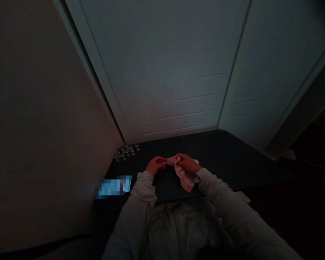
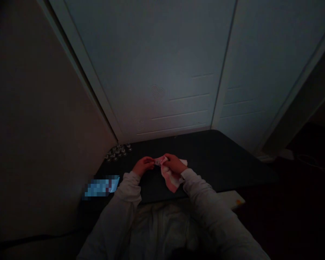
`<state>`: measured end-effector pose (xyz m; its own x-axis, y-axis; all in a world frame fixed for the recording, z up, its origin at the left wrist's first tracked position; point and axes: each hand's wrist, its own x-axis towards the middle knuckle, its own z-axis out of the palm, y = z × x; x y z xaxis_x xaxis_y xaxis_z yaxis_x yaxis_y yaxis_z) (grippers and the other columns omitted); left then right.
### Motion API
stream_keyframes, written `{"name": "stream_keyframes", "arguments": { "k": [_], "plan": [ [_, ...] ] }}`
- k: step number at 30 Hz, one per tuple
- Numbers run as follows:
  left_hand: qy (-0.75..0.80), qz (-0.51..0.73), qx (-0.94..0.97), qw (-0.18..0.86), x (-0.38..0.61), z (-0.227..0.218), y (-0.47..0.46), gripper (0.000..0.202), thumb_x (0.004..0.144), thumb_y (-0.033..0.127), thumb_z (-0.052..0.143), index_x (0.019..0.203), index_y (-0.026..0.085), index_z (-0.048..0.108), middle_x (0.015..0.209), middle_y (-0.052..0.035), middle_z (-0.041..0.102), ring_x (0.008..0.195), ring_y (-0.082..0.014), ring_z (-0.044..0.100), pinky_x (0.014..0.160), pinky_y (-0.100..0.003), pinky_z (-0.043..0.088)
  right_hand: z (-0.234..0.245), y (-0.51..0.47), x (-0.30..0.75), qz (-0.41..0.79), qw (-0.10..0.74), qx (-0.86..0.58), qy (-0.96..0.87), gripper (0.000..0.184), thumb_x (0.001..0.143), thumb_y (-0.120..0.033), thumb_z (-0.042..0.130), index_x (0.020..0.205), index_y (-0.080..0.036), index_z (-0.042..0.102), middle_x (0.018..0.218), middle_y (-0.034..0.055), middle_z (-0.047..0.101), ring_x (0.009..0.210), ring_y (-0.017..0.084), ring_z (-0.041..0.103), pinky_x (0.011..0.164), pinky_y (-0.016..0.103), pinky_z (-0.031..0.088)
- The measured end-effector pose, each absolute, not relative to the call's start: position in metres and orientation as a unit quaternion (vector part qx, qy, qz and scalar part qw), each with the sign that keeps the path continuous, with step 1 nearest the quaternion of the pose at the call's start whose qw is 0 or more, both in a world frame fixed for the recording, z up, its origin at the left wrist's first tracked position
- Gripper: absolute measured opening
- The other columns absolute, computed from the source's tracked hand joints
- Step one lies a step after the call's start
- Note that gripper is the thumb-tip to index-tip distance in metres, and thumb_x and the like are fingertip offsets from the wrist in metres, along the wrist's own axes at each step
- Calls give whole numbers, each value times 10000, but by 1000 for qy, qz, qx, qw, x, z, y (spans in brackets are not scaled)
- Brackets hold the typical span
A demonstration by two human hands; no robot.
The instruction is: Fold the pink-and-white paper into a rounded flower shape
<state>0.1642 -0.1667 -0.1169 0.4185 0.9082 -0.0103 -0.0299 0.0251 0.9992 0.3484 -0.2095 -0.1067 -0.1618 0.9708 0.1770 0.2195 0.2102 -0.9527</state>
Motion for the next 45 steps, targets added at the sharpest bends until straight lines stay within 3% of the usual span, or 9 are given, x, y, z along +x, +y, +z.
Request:
{"name": "stream_keyframes", "arguments": {
  "k": [8,14,20,34,45],
  "plan": [
    [387,383,578,608,165,-113,-169,299,547,243,676,758,115,507,667,-21,581,531,-83,540,542,-237,446,-107,-211,348,451,461,-459,-611,136,600,-192,496,718,-148,549,599,-36,497,536,76,405,488,194,289],
    [397,394,552,618,165,-113,-168,281,562,226,670,759,118,501,658,-15,573,538,-91,549,547,-243,452,-107,-210,344,509,521,-413,-547,179,636,-275,529,754,-143,559,658,-7,543,585,92,448,553,215,341],
    [396,418,499,648,164,-111,-169,255,584,188,649,784,121,505,694,-19,567,578,-102,562,587,-254,457,-103,-214,341,547,556,-379,-498,266,659,-283,527,907,-185,537,845,13,576,720,115,500,657,244,377],
    [392,431,482,654,165,-108,-173,228,594,207,644,754,122,506,688,-19,566,570,-88,549,583,-239,460,-104,-213,341,596,527,-343,-499,311,685,-254,514,988,-186,530,1002,45,572,876,147,521,791,275,390],
    [378,423,511,646,165,-112,-172,279,536,217,684,719,123,497,674,-1,558,579,-98,557,591,-258,467,-101,-212,342,537,495,-379,-569,299,651,-325,581,909,-173,573,897,36,595,799,132,526,741,273,388]
  ]
}}
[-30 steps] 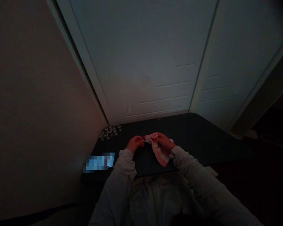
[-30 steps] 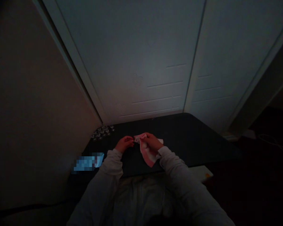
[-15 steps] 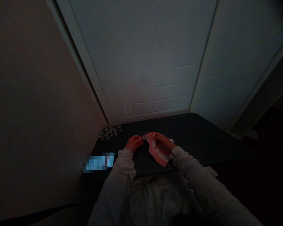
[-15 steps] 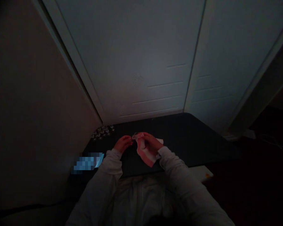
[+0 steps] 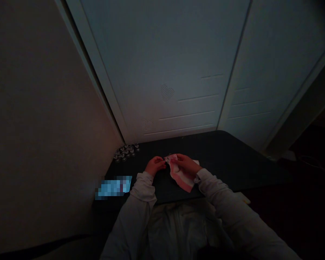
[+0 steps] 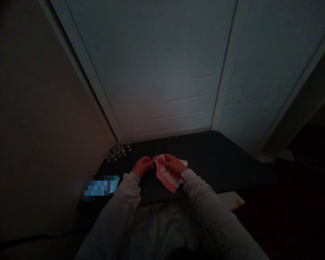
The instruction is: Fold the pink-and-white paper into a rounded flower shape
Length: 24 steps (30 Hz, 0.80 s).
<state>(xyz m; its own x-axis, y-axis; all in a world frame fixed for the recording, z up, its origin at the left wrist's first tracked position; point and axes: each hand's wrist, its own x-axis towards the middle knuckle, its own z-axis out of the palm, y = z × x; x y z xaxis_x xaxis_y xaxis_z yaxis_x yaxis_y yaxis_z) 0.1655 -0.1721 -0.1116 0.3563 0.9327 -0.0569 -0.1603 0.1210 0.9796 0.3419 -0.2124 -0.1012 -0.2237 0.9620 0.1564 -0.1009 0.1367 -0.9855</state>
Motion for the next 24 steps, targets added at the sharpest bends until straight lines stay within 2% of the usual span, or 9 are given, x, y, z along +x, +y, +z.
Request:
{"name": "stream_keyframes", "arguments": {
  "k": [3,8,16,20,24],
  "plan": [
    [367,417,526,644,166,-113,-172,273,540,224,679,743,111,536,710,-19,578,621,-109,563,623,-266,466,-104,-213,343,520,467,-406,-589,295,662,-366,563,860,-150,596,836,40,601,756,139,525,711,283,390],
    [374,415,553,618,168,-111,-175,278,548,236,665,778,108,577,728,-41,604,642,-129,565,637,-289,459,-104,-213,339,521,486,-391,-583,347,661,-377,559,924,-153,588,918,50,592,870,168,510,778,304,376],
    [404,478,592,507,167,-102,-175,167,535,99,609,698,140,611,722,-23,619,726,-147,558,739,-276,416,-104,-195,301,492,530,-386,-572,358,686,-361,530,993,-177,519,949,44,567,850,149,500,747,273,380],
    [428,508,559,497,163,-105,-170,158,566,153,594,724,144,599,738,-28,606,720,-139,547,674,-252,427,-104,-196,296,385,543,-425,-613,299,739,-355,459,978,-181,506,965,48,554,854,144,489,763,274,358],
    [426,507,520,539,161,-109,-167,191,615,284,570,742,141,578,747,-37,579,690,-137,539,541,-222,423,-100,-203,302,236,492,-466,-697,239,751,-269,448,968,-187,504,922,55,561,846,161,485,758,284,336]
  ]
}}
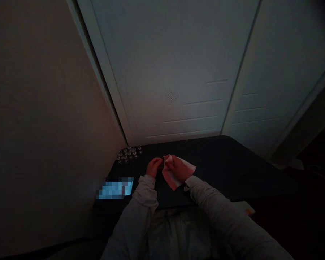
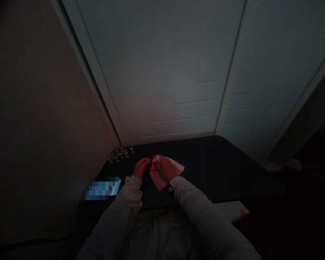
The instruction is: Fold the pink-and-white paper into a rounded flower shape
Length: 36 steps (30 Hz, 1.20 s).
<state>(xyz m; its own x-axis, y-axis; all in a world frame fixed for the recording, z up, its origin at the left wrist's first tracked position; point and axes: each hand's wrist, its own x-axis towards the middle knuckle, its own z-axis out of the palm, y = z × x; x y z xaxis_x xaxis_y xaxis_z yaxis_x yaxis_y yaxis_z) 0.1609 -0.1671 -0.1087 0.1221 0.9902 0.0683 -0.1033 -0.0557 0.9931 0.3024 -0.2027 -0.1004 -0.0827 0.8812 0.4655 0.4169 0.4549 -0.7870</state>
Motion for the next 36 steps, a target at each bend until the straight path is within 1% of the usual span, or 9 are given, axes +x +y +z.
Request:
{"name": "stream_keyframes", "arguments": {
  "k": [4,8,12,20,24,27,32,34,36],
  "plan": [
    [404,495,528,559,161,-111,-166,217,625,329,555,734,142,576,744,-29,568,668,-127,531,519,-217,417,-97,-204,304,134,412,-484,-760,204,728,-196,469,921,-182,531,892,61,569,826,173,481,750,288,316],
    [425,489,544,533,161,-113,-164,167,582,231,582,720,138,575,681,-12,573,618,-115,521,537,-220,411,-97,-202,303,91,348,-493,-792,228,720,-173,473,939,-173,536,931,69,569,863,179,480,763,286,314],
    [447,485,560,501,160,-116,-161,136,557,154,572,690,129,588,653,-10,585,623,-112,520,595,-226,405,-98,-200,306,77,320,-475,-816,296,727,-147,460,1019,-164,503,1004,59,546,932,162,463,811,272,313],
    [446,495,546,508,160,-116,-161,192,561,238,607,721,133,601,660,-17,594,609,-117,524,589,-238,405,-105,-195,308,69,319,-487,-810,310,727,-130,454,1033,-152,500,1009,60,539,943,151,459,829,256,313],
    [432,486,563,510,162,-113,-163,221,560,282,620,715,127,591,620,-8,576,563,-103,503,535,-227,387,-108,-193,310,86,322,-517,-789,271,731,-127,437,981,-170,532,977,49,550,897,147,480,794,242,321],
    [428,488,578,495,162,-112,-163,237,559,298,622,720,126,593,651,-18,582,588,-111,508,510,-220,379,-109,-191,312,102,340,-531,-769,268,730,-125,429,970,-173,537,968,48,556,893,146,479,783,236,318],
    [428,509,558,496,158,-117,-158,271,553,312,631,754,135,590,692,-25,582,616,-118,526,516,-224,398,-108,-192,316,152,365,-577,-715,356,731,-187,450,1087,-187,452,982,51,566,857,150,497,720,233,324],
    [423,520,539,509,157,-118,-157,291,557,323,633,777,138,581,703,-25,578,618,-115,531,530,-229,412,-108,-194,319,174,359,-587,-704,307,743,-244,443,1040,-173,482,919,55,583,804,151,508,669,231,322],
    [415,523,521,532,156,-118,-157,311,556,328,640,791,138,568,706,-26,575,622,-114,538,545,-234,423,-107,-195,323,191,354,-573,-714,231,754,-273,426,923,-157,533,858,54,591,761,145,508,645,225,318]
  ]
}}
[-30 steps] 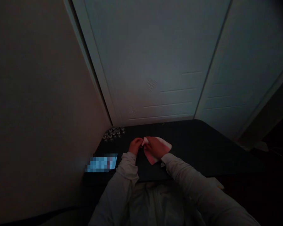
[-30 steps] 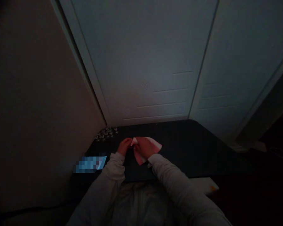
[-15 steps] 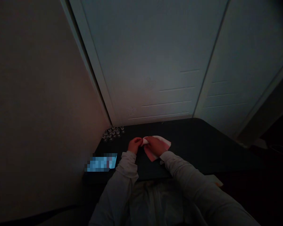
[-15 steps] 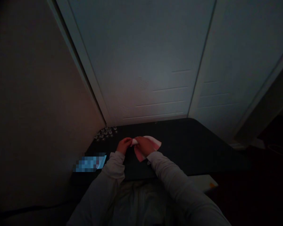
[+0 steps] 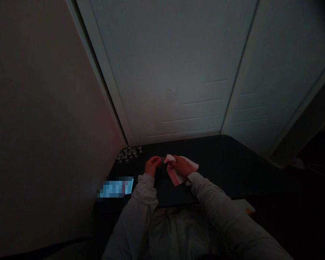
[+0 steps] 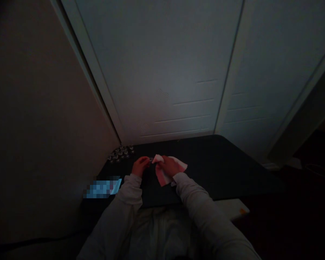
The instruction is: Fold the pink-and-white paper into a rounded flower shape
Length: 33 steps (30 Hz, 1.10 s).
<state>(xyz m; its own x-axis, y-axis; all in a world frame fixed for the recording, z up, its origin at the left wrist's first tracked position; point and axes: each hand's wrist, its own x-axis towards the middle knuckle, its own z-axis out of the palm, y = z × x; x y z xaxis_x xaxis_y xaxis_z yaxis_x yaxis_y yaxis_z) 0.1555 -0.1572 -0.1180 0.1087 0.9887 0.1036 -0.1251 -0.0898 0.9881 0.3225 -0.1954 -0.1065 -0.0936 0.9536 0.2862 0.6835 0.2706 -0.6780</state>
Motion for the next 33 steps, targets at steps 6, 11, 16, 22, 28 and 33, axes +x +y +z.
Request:
{"name": "stream_keyframes", "arguments": {
  "k": [6,11,16,22,28,33],
  "plan": [
    [404,497,492,589,158,-115,-161,340,532,320,665,785,141,527,705,-27,585,599,-116,551,550,-251,435,-104,-198,326,207,362,-560,-716,197,744,-251,425,859,-150,549,841,53,593,736,136,506,644,218,325],
    [412,451,540,579,159,-114,-163,304,547,285,657,789,128,559,701,-35,603,570,-101,536,549,-241,421,-104,-198,327,226,376,-546,-714,222,738,-197,408,895,-160,561,892,45,601,781,140,513,677,216,337],
    [413,432,594,539,160,-114,-164,281,555,244,648,799,115,594,685,-37,612,558,-93,513,559,-239,410,-102,-199,328,233,363,-560,-707,217,733,-190,412,862,-158,582,897,42,612,793,142,520,684,213,339],
    [411,436,605,525,161,-114,-165,266,568,252,630,792,116,589,635,-20,599,520,-83,496,536,-233,400,-100,-201,329,195,333,-606,-695,197,740,-234,422,787,-147,592,825,55,617,762,142,524,664,212,329],
    [420,441,585,535,161,-112,-166,292,540,271,649,782,122,582,621,-12,591,505,-87,503,522,-239,409,-103,-201,329,181,355,-594,-699,181,735,-244,426,810,-157,566,794,34,597,726,130,514,629,211,326],
    [428,449,558,552,159,-114,-163,327,547,286,647,824,127,574,622,-14,591,497,-88,513,519,-241,423,-105,-199,328,208,416,-565,-682,335,707,-187,448,1041,-197,471,955,26,569,832,133,503,713,222,344]
  ]
}}
